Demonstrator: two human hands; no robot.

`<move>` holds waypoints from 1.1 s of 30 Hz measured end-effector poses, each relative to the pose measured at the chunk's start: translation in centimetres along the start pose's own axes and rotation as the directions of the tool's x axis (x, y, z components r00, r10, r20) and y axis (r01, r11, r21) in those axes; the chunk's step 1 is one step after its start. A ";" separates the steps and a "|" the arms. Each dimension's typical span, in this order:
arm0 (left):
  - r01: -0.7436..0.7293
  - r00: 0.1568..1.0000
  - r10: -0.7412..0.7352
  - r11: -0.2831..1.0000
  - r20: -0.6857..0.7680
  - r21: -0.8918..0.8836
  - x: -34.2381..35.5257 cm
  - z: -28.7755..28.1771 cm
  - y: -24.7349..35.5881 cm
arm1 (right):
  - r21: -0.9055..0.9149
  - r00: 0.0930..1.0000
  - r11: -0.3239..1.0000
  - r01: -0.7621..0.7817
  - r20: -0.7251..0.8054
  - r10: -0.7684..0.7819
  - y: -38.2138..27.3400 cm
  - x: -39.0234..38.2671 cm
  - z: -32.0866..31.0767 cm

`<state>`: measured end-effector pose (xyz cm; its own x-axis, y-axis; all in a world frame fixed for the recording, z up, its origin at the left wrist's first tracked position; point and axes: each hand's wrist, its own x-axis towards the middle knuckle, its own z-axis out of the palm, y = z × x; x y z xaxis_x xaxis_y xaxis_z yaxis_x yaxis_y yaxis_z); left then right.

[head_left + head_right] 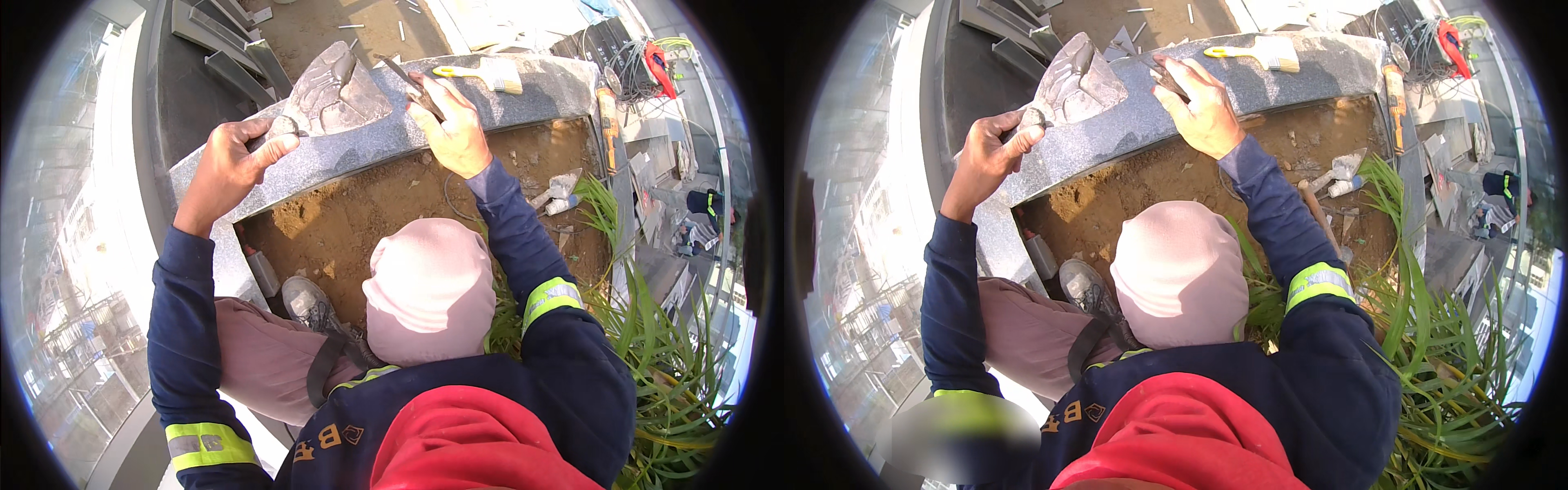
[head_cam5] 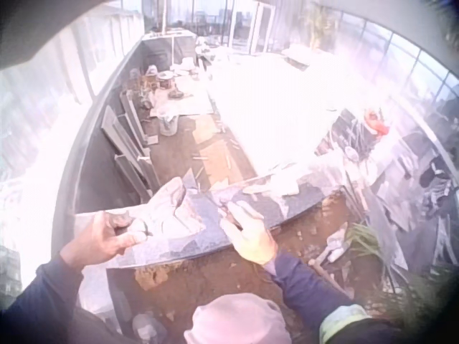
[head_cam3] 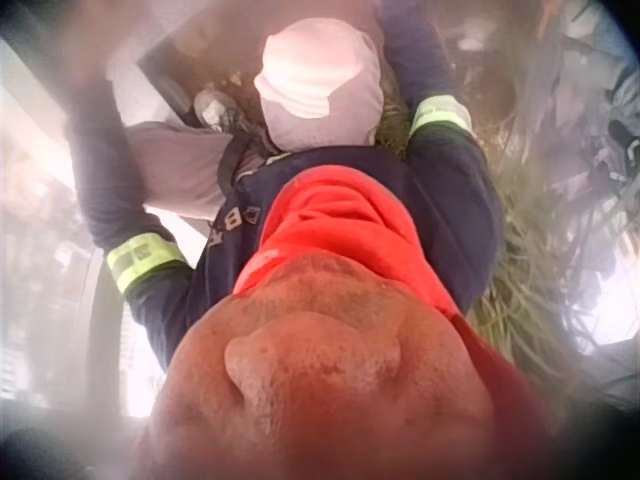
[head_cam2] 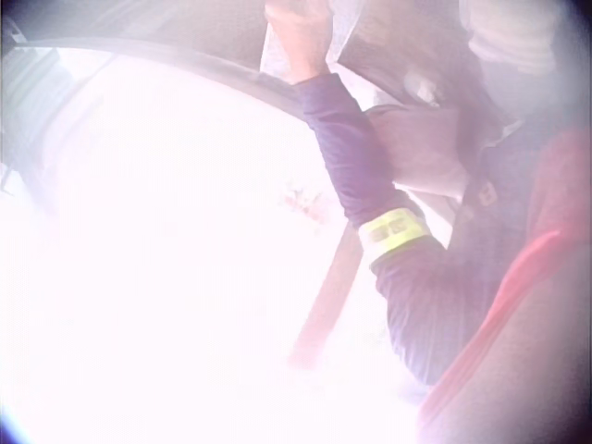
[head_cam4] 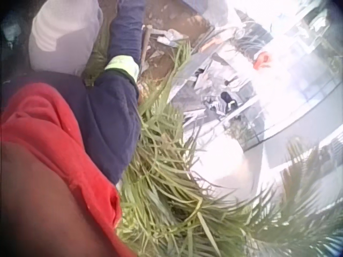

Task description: The person kneels and uses a trowel and a smaller tool to apply and smooth a gray grout-like material into the joints of a curved stone structure. The person repeatedly scoops material, fills gaps, and levels the surface along the stone edge.

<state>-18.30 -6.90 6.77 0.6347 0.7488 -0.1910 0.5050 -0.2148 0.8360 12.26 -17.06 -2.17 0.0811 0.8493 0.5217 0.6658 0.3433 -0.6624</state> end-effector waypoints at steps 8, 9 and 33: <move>-0.075 0.990 0.071 0.997 -0.119 -0.034 -0.4 -0.4 -0.8 | -0.076 0.991 0.988 0.136 0.008 -0.136 -1.3 0.9 2.4; -0.102 0.988 0.097 0.994 -0.124 -0.037 -0.4 -0.3 -0.9 | -0.105 0.987 0.982 0.158 -0.002 -0.159 -0.8 0.8 2.2; -0.018 0.988 0.116 0.755 0.107 -0.656 1.2 3.9 3.1 | 0.831 0.835 0.179 -0.527 0.468 0.288 -7.0 7.3 0.3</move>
<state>-13.66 -9.09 7.11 0.7478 0.6475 -0.1468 -0.0135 0.2358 0.9717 7.96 -13.15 6.13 -0.0875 0.9961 -0.0069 -0.5401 -0.0532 -0.8399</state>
